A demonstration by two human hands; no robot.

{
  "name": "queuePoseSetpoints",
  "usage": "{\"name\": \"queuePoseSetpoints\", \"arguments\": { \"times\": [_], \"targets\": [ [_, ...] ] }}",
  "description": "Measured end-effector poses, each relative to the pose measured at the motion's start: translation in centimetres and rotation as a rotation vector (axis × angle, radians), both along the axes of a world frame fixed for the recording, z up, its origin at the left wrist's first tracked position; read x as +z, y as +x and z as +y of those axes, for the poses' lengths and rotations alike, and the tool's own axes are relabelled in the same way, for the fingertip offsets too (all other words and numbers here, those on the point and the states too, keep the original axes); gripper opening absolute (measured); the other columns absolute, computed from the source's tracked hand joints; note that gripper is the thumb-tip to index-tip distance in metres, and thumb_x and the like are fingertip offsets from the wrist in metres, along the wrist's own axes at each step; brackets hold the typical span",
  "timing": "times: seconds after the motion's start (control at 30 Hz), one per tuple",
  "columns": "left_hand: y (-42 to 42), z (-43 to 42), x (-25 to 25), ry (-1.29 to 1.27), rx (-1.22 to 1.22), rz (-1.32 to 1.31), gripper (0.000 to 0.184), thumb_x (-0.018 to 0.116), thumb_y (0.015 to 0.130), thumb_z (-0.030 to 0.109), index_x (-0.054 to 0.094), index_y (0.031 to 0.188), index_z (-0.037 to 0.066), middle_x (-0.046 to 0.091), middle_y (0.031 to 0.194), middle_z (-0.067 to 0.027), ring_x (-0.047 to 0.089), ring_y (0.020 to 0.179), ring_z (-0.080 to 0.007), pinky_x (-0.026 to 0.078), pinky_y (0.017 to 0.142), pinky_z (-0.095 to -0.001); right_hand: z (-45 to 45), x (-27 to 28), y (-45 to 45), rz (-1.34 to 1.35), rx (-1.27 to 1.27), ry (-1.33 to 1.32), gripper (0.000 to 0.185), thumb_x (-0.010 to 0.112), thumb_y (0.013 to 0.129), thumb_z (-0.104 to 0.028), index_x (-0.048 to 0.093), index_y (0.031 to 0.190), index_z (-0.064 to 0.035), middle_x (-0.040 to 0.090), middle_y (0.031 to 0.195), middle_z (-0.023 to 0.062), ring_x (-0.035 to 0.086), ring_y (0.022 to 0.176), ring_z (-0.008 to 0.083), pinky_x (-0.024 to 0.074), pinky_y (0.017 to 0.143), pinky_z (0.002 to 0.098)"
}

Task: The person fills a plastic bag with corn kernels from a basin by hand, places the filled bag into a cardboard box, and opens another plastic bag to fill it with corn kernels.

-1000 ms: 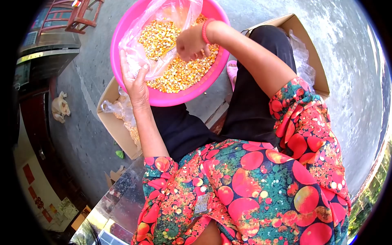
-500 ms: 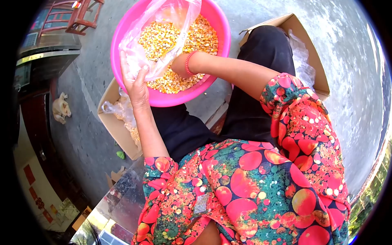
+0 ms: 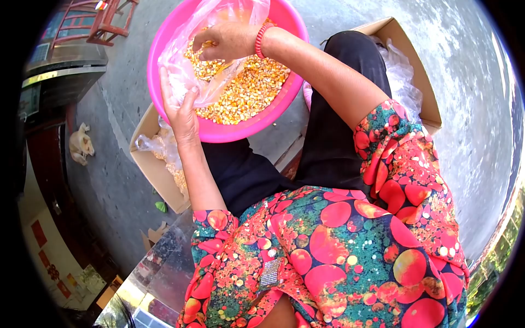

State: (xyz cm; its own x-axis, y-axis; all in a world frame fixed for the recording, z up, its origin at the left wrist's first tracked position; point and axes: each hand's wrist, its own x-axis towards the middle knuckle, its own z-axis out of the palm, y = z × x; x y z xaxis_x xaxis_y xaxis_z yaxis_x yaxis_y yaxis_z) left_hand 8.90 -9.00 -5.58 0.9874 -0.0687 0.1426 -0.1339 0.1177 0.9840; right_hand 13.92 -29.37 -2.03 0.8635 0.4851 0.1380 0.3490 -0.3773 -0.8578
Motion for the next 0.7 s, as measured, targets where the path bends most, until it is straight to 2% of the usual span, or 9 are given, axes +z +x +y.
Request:
{"name": "queuePoseSetpoints", "arguments": {
  "times": [0.03,0.1,0.17,0.23,0.3,0.33,0.37,0.43,0.7],
  "targets": [
    [0.0,0.0,0.0,-0.008,0.006,-0.004,0.081,0.06,0.07,-0.012,0.023,0.141,0.001,0.029,0.143,-0.0131,0.031,0.13,-0.0233,0.029,0.106,-0.0336,-0.2,-0.7,0.3,0.0,0.0,0.0,0.017,0.057,0.083,-0.015,0.062,0.095,-0.0035,0.062,0.085,0.0136,0.061,0.077,0.0185,0.0485,0.072,0.0324],
    [0.0,0.1,-0.1,0.0,0.009,-0.008,0.081,0.06,0.07,-0.012,0.023,0.141,0.001,0.029,0.143,-0.0132,0.031,0.13,-0.0233,0.029,0.106,-0.0337,-0.9,-1.8,0.8,-0.572,-0.127,-0.218,0.018,0.059,0.083,-0.017,0.062,0.096,-0.0045,0.062,0.09,0.0145,0.061,0.078,0.019,0.0502,0.073,0.0316],
    [0.1,0.2,-0.2,0.008,0.011,-0.012,0.081,0.06,0.07,-0.012,0.023,0.141,0.001,0.029,0.143,-0.0133,0.031,0.131,-0.0233,0.029,0.106,-0.0338,-2.3,-1.1,0.7,-0.469,-0.014,-0.256,0.018,0.057,0.084,-0.016,0.062,0.095,-0.0034,0.063,0.088,0.0124,0.063,0.075,0.0203,0.0522,0.065,0.0312],
    [0.1,0.2,-0.3,0.005,0.0,-0.009,0.083,0.061,0.069,-0.009,0.021,0.141,-0.001,0.025,0.145,-0.0138,0.028,0.132,-0.0221,0.03,0.105,-0.031,-2.1,1.3,-0.9,0.551,0.331,-0.338,0.019,0.054,0.082,-0.018,0.063,0.09,-0.002,0.063,0.079,0.0115,0.063,0.071,0.0211,0.0516,0.055,0.0328],
    [0.1,0.2,-0.4,-0.001,-0.004,-0.007,0.083,0.061,0.069,-0.009,0.021,0.141,-0.001,0.025,0.145,-0.0139,0.028,0.132,-0.0221,0.029,0.105,-0.0312,-1.4,-0.3,-2.1,0.577,0.406,-0.575,0.02,0.052,0.08,-0.018,0.063,0.085,-0.0013,0.062,0.071,0.0122,0.064,0.069,0.0203,0.0497,0.049,0.034],
    [0.1,0.2,-0.4,-0.009,-0.007,-0.006,0.083,0.061,0.069,-0.009,0.021,0.141,-0.001,0.025,0.145,-0.014,0.028,0.132,-0.0222,0.029,0.105,-0.0314,-0.9,-1.2,-2.4,0.511,0.46,-0.75,0.019,0.053,0.079,-0.017,0.063,0.084,-0.0023,0.062,0.07,0.0152,0.064,0.071,0.0238,0.0513,0.055,0.035],
    [0.1,0.2,-0.3,-0.008,-0.008,-0.005,0.083,0.061,0.069,-0.009,0.021,0.141,-0.001,0.025,0.145,-0.014,0.028,0.132,-0.0222,0.029,0.105,-0.0314,-0.7,-5.2,-2.2,0.254,0.527,-0.836,0.02,0.053,0.077,-0.016,0.064,0.086,-0.0011,0.063,0.076,0.0192,0.064,0.077,0.0311,0.0516,0.066,0.0388],
    [0.1,0.1,-0.2,-0.013,-0.006,-0.009,0.083,0.061,0.069,-0.009,0.021,0.141,-0.001,0.025,0.146,-0.0141,0.028,0.132,-0.0225,0.028,0.106,-0.0317,0.1,-6.7,-3.1,0.053,0.359,-0.896,0.022,0.054,0.076,-0.016,0.063,0.088,0.0007,0.064,0.083,0.0221,0.063,0.084,0.0359,0.0495,0.075,0.0423],
    [0.1,0.2,-0.5,0.0,-0.005,-0.015,0.083,0.061,0.068,-0.008,0.021,0.141,-0.001,0.025,0.145,-0.014,0.027,0.133,-0.0227,0.028,0.106,-0.0317,4.2,-9.5,-4.5,0.104,0.396,-0.833,0.024,0.054,0.076,-0.016,0.064,0.09,0.001,0.064,0.087,0.021,0.062,0.084,0.0363,0.0491,0.075,0.0434]
  ]
}}
